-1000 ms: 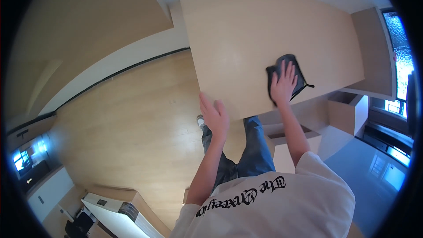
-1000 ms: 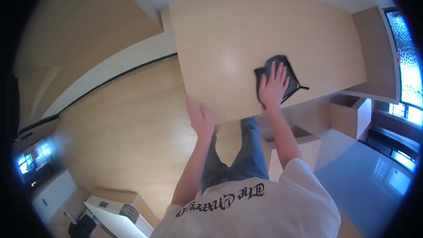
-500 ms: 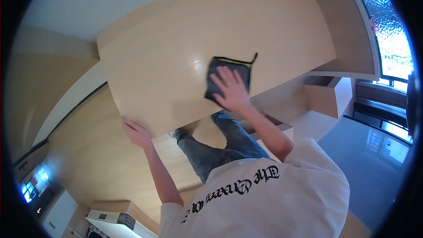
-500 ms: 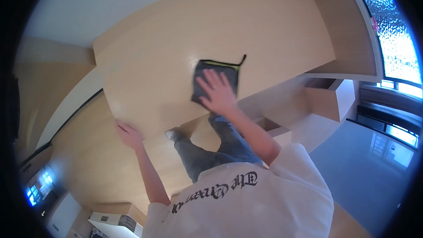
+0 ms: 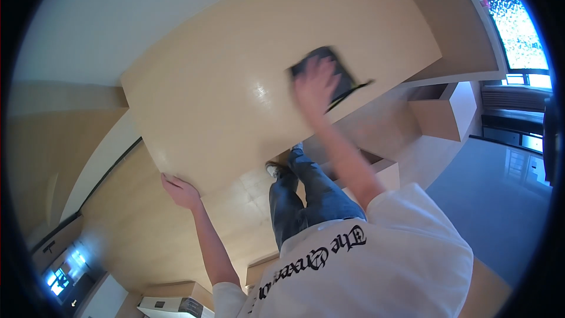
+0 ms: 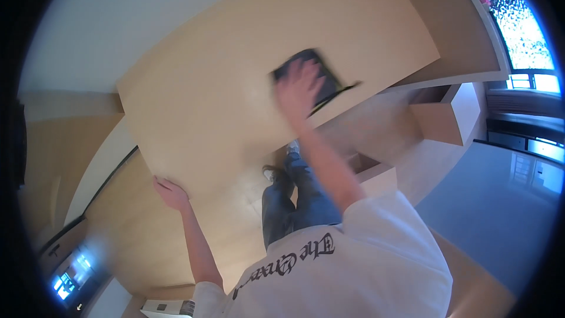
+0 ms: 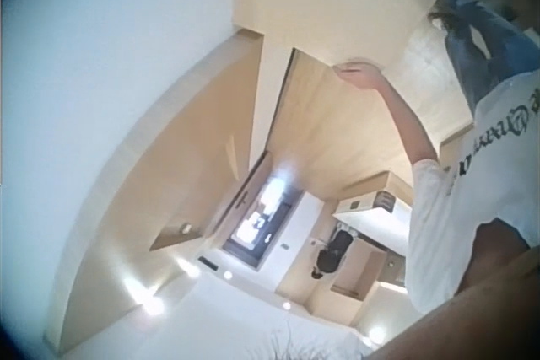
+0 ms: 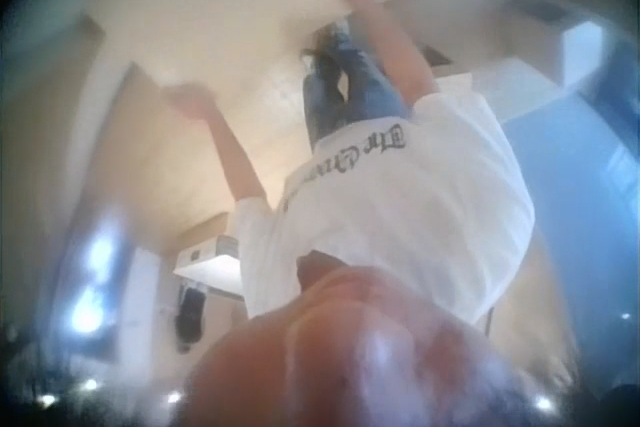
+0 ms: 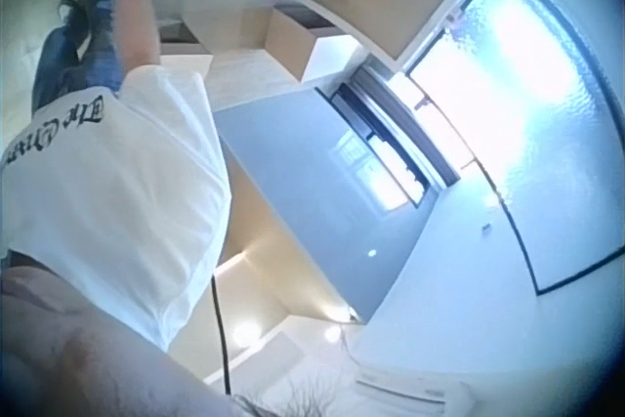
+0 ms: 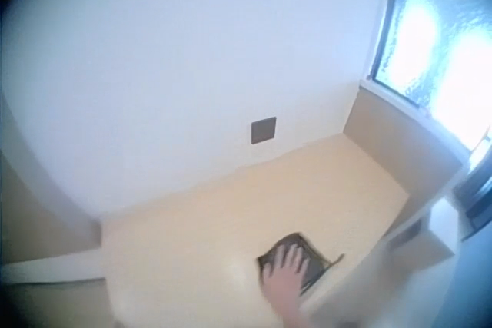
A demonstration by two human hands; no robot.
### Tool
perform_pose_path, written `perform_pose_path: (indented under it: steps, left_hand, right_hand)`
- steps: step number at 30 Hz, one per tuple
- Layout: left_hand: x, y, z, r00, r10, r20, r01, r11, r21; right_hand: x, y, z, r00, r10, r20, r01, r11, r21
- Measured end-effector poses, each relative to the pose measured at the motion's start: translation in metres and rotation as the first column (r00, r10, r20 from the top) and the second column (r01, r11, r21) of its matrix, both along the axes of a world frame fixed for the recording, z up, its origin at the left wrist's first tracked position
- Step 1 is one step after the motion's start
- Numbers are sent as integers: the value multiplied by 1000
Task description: The person wipes a wooden wall panel, a desk surface, and a bathroom sink with a cloth.
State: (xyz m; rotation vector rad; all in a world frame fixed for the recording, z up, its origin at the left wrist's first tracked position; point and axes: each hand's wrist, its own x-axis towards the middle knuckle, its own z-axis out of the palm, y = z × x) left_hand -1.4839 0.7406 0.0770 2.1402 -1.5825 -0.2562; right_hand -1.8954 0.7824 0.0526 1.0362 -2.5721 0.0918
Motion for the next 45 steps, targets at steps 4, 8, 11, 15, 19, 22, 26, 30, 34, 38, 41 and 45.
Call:
perform_pose_path:
  steps: [4,8,11,15,19,22,26,30,34,38,41,45]
  left_hand:
    - [26,-7,-22,999,-9,-42,10,1000,3]
    - [19,-12,-23,997,-79,-8,79,996,-34]
    - [26,-11,-29,995,-90,-38,89,996,-24]
    - [41,-12,-45,989,-137,-57,132,987,-90]
    - [-14,-1,-43,925,-134,355,153,988,-27]
    - [-104,21,-47,932,-274,237,298,951,-75]
    - [-231,46,-43,945,-304,122,294,952,89]
    - [-313,50,-17,976,-216,-4,213,961,178]
    - [-339,57,-26,938,-252,237,212,960,182]
    - [-348,59,-17,931,-288,225,258,954,154]
    - [-343,61,-14,944,-311,109,300,948,106]
    - [-329,69,-16,919,-388,-76,384,921,-58]
  right_hand:
    - [176,-4,37,808,428,404,-419,901,-116]
    - [213,30,33,532,638,556,-610,744,-271]
    - [163,49,26,538,638,552,-566,758,-324]
    - [25,74,34,679,552,484,-502,830,-242]
    - [-130,125,23,691,629,356,-586,776,-232]
    - [-249,163,18,804,509,307,-475,861,-181]
    - [-369,186,25,843,431,322,-454,891,-4]
    - [-483,201,12,925,274,262,-275,961,-33]
    - [-546,200,-6,982,84,170,-78,996,-43]
    - [-469,146,-27,858,-503,102,511,855,-86]
    - [-338,95,-25,981,-180,-68,184,982,50]
    - [-149,61,35,836,299,460,-304,950,-65]
